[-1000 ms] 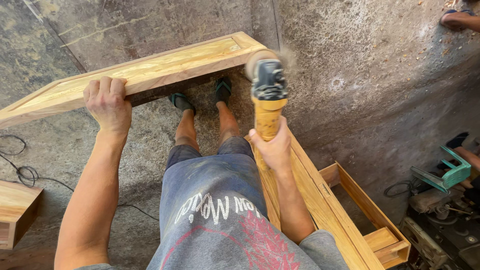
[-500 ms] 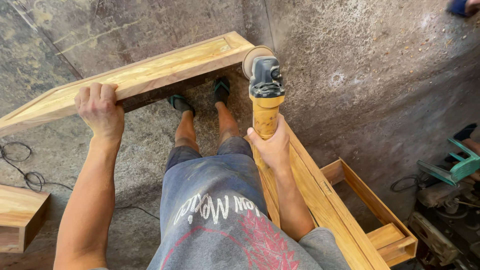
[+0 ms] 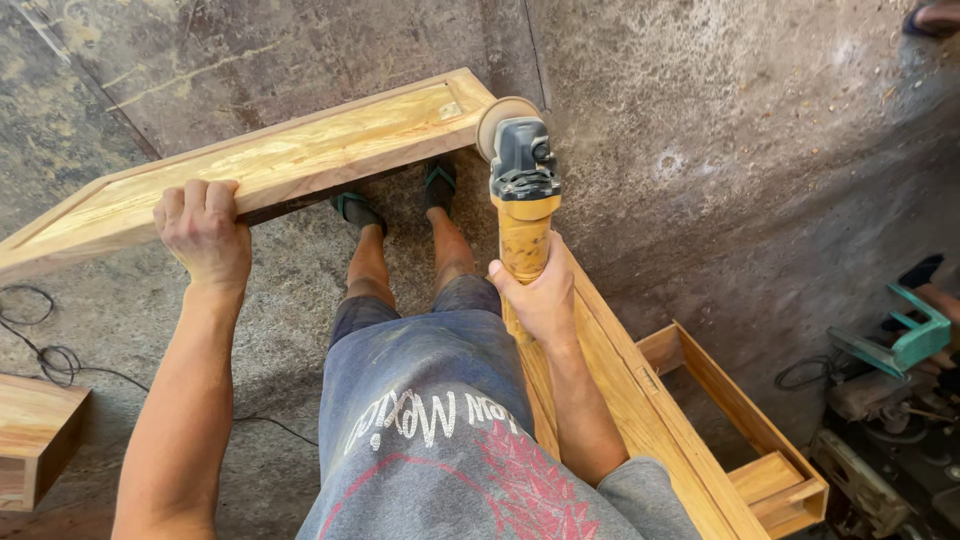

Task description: The person uses a handheld electric sander to smooth the edges and surface of a rectangular wooden panel. They reposition the panel several times to access different sides and continue sanding until the clip ends.

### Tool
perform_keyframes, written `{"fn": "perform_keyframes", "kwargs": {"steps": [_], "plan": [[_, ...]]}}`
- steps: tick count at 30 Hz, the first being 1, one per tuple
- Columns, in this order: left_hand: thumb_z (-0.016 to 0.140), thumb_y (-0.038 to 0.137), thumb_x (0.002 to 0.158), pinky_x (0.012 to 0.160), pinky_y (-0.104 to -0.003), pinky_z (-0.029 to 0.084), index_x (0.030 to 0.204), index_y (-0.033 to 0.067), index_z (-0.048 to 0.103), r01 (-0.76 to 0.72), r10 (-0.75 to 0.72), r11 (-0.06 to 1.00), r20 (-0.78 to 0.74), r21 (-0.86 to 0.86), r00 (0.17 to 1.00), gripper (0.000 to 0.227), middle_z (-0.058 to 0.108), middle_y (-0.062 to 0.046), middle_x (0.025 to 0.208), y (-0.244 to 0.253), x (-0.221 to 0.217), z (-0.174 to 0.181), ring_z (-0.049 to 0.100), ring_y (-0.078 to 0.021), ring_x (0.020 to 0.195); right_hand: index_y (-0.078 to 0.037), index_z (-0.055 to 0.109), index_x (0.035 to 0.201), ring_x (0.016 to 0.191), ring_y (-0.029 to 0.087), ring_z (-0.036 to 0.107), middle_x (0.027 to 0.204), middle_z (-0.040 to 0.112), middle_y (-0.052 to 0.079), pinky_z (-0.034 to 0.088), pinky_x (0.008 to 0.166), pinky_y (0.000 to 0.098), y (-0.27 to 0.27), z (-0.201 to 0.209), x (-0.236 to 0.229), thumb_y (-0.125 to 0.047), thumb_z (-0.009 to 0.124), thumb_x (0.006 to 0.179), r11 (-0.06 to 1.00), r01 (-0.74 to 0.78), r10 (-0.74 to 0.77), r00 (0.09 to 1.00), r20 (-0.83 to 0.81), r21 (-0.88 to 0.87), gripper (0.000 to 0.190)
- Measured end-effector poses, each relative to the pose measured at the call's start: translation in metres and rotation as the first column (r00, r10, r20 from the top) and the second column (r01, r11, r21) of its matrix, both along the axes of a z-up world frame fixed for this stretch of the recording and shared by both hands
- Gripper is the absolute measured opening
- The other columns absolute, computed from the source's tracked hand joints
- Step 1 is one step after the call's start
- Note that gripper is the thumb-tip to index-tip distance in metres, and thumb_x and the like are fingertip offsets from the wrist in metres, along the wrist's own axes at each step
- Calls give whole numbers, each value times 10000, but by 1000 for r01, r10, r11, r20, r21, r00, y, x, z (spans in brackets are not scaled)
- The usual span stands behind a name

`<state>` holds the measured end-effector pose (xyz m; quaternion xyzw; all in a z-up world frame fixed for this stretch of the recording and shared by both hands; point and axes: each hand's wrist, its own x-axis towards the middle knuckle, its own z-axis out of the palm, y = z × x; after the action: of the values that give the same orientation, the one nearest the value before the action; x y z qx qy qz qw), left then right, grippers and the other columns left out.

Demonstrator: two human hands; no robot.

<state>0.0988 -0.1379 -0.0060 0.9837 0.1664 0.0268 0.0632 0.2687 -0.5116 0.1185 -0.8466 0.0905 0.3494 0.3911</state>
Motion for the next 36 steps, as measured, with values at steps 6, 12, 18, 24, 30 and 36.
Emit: {"fn": "perform_keyframes", "kwargs": {"steps": [6, 12, 18, 24, 30, 36], "plan": [[686, -50, 846, 911, -408, 434, 994, 117, 653, -1, 1, 1000, -36, -8, 999, 225, 613, -48, 960, 6, 5, 2, 577, -272, 972, -26, 514, 1330, 1024, 261, 738, 1092, 740, 165, 570, 898, 403, 18, -4, -14, -298, 852, 774, 991, -130, 129, 991, 22, 42, 705], [687, -54, 871, 895, -386, 429, 970, 120, 632, -1, 1, 1000, -35, 9, 999, 208, 612, -36, 967, 14, 4, -6, 579, -261, 1000, -39, 536, 1298, 1005, 272, 763, 1083, 761, 163, 595, 911, 415, -2, -2, 4, -345, 823, 777, 1000, -5, 5, 1000, -3, 3, 668], [737, -22, 835, 923, -411, 441, 994, 109, 652, 9, -9, 1000, -26, -12, 1000, 223, 621, -52, 968, 13, 9, 1, 587, -278, 994, -36, 503, 1334, 1003, 252, 733, 1096, 736, 167, 569, 901, 406, 15, -8, -6, -296, 854, 766, 988, -150, 151, 988, -39, 21, 716], [722, -59, 831, 912, -396, 450, 972, 107, 638, 16, -16, 1000, 2, -4, 1000, 234, 645, -46, 984, 13, 12, 0, 609, -273, 995, -20, 535, 1320, 997, 216, 732, 1119, 740, 128, 584, 911, 376, -23, -14, 6, -225, 832, 802, 997, 34, -35, 999, 18, 75, 631], [675, -79, 886, 774, -414, 440, 913, 86, 619, -30, 29, 999, 42, 15, 999, 177, 624, -73, 907, 5, 36, 2, 603, -272, 907, 5, 545, 1287, 958, 175, 667, 1113, 661, 82, 560, 880, 339, -82, 2, 18, -53, 785, 879, 937, 148, -203, 968, 151, 315, 476], [644, -4, 833, 751, -409, 474, 844, 95, 573, -58, 61, 998, 115, -33, 991, 122, 580, -84, 861, -56, 84, -1, 591, -273, 866, -22, 526, 1260, 857, 146, 704, 1024, 678, 68, 596, 798, 312, -76, 11, 12, -81, 765, 853, 906, 152, -182, 983, 38, 395, 475]]}}
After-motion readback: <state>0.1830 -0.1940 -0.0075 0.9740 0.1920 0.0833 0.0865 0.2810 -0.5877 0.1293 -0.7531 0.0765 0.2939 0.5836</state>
